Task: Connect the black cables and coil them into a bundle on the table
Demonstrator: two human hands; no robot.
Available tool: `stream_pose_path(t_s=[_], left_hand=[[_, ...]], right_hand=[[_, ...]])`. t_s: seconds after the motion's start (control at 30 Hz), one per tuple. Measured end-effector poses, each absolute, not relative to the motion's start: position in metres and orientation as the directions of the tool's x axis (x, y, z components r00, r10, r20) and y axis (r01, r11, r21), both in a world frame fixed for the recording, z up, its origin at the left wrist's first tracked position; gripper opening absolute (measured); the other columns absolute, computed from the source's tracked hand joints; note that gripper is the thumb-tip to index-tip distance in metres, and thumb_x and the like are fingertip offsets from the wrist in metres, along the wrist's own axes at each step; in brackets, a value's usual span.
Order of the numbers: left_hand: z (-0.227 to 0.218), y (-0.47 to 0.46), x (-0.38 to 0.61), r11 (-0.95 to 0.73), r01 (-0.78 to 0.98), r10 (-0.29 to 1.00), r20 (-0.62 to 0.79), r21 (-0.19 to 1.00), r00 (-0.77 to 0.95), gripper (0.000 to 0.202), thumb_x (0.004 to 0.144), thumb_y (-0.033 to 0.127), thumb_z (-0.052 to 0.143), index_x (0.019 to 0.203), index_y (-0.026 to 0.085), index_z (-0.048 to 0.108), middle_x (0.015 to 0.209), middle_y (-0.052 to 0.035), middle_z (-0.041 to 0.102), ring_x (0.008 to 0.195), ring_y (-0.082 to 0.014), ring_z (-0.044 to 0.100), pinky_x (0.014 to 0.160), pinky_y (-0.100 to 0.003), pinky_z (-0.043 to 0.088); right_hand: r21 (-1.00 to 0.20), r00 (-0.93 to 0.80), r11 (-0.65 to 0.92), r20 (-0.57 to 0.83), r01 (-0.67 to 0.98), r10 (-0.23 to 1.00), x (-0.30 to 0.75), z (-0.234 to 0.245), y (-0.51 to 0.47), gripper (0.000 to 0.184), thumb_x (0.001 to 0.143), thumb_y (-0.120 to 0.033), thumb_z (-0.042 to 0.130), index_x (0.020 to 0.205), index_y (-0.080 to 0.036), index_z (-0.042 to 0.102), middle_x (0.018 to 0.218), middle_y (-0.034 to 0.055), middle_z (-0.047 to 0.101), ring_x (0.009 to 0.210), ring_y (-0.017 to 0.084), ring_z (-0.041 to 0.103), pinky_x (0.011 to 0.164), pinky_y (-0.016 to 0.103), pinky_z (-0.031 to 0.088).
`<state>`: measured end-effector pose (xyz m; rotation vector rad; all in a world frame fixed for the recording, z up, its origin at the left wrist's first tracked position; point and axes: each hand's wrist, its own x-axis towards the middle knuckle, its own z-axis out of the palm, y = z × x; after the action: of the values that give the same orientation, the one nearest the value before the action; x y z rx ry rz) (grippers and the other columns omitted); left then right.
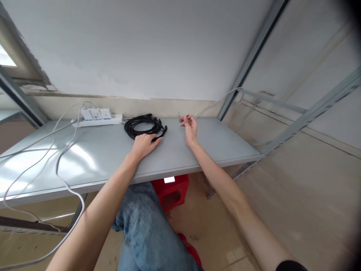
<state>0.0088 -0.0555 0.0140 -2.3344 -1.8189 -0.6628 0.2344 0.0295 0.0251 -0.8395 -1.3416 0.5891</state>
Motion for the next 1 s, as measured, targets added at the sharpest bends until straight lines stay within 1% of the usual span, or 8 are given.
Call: stream_pose_path(t_s=[0.17,0.33,0.43,0.53,0.63,0.7,0.87,1.0], left_hand=[[0.013,-0.053,0.009,-0.258,0.956,0.908,0.374,0.139,0.191,0.045,0.101,0.057,0.044,0.099,0.026,0.076,0.089,-0.0116,0.078,0.093,-0.0320,0.073,0.069,-0.034,0.042],[0.014,-0.055,0.009,-0.242,0.963,0.888,0.427,0.119,0.171,0.052,0.104,0.059,0.034,0.101,0.024,0.073,0.084,-0.0130,0.076,0.085,-0.0324,0.073,0.065,-0.034,0.037],[0.016,-0.059,0.010,-0.174,0.972,0.864,0.498,0.155,0.075,0.058,0.105,0.062,0.028,0.100,0.024,0.072,0.081,-0.0131,0.075,0.081,-0.0313,0.072,0.065,-0.034,0.034],[0.018,-0.064,0.009,-0.126,0.969,0.832,0.555,0.215,-0.015,0.060,0.106,0.063,0.027,0.096,0.023,0.071,0.077,-0.0122,0.073,0.078,-0.0283,0.070,0.064,-0.033,0.031],[0.019,-0.067,0.006,-0.184,0.948,0.760,0.649,0.261,-0.032,0.057,0.106,0.061,0.030,0.091,0.022,0.069,0.075,-0.0103,0.072,0.074,-0.0236,0.068,0.063,-0.032,0.031],[0.019,-0.067,0.004,-0.253,0.931,0.682,0.731,0.265,-0.023,0.055,0.106,0.060,0.035,0.085,0.021,0.068,0.070,-0.0081,0.069,0.068,-0.0203,0.065,0.062,-0.031,0.031],[0.018,-0.064,0.001,-0.398,0.890,0.492,0.871,0.221,0.003,0.049,0.105,0.055,0.045,0.074,0.020,0.061,0.057,-0.0016,0.058,0.053,-0.0136,0.053,0.057,-0.028,0.029],[0.019,-0.062,0.001,-0.439,0.875,0.466,0.885,0.204,0.027,0.046,0.105,0.052,0.049,0.072,0.021,0.059,0.057,-0.0006,0.057,0.052,-0.0127,0.051,0.057,-0.028,0.029]], right_hand=[[-0.731,0.075,0.619,0.662,0.287,0.746,0.283,0.017,0.043,0.034,0.093,-0.057,0.058,0.088,-0.023,0.056,0.076,0.0023,0.064,0.074,0.018,0.063,0.074,0.031,0.052],[-0.694,0.012,0.558,0.631,0.456,0.775,0.328,0.000,0.051,0.032,0.088,-0.053,0.061,0.087,-0.021,0.063,0.067,-0.0009,0.059,0.063,0.018,0.055,0.071,0.033,0.049],[-0.714,0.028,0.495,0.583,0.496,0.812,0.338,-0.009,0.053,0.031,0.086,-0.050,0.062,0.087,-0.019,0.066,0.075,0.0026,0.065,0.066,0.018,0.055,0.072,0.033,0.049],[-0.659,-0.025,0.482,0.576,0.578,0.817,0.337,-0.015,0.053,0.026,0.084,-0.042,0.062,0.088,-0.017,0.069,0.086,0.0053,0.068,0.068,0.017,0.055,0.075,0.033,0.049],[-0.586,-0.109,0.527,0.599,0.615,0.793,0.334,-0.017,0.051,0.025,0.086,-0.035,0.059,0.098,-0.017,0.071,0.100,0.0068,0.066,0.068,0.015,0.055,0.079,0.033,0.050],[-0.572,-0.114,0.543,0.617,0.615,0.778,0.334,-0.017,0.049,0.027,0.086,-0.031,0.057,0.105,-0.017,0.070,0.107,0.0077,0.064,0.066,0.013,0.055,0.078,0.032,0.050],[-0.586,-0.075,0.546,0.638,0.598,0.766,0.338,-0.017,0.050,0.027,0.088,-0.031,0.054,0.105,-0.018,0.070,0.106,0.0081,0.067,0.062,0.013,0.054,0.073,0.031,0.050],[-0.611,-0.085,0.535,0.609,0.584,0.788,0.338,-0.018,0.051,0.027,0.090,-0.035,0.052,0.100,-0.018,0.070,0.099,0.0079,0.071,0.061,0.014,0.057,0.066,0.030,0.049]])
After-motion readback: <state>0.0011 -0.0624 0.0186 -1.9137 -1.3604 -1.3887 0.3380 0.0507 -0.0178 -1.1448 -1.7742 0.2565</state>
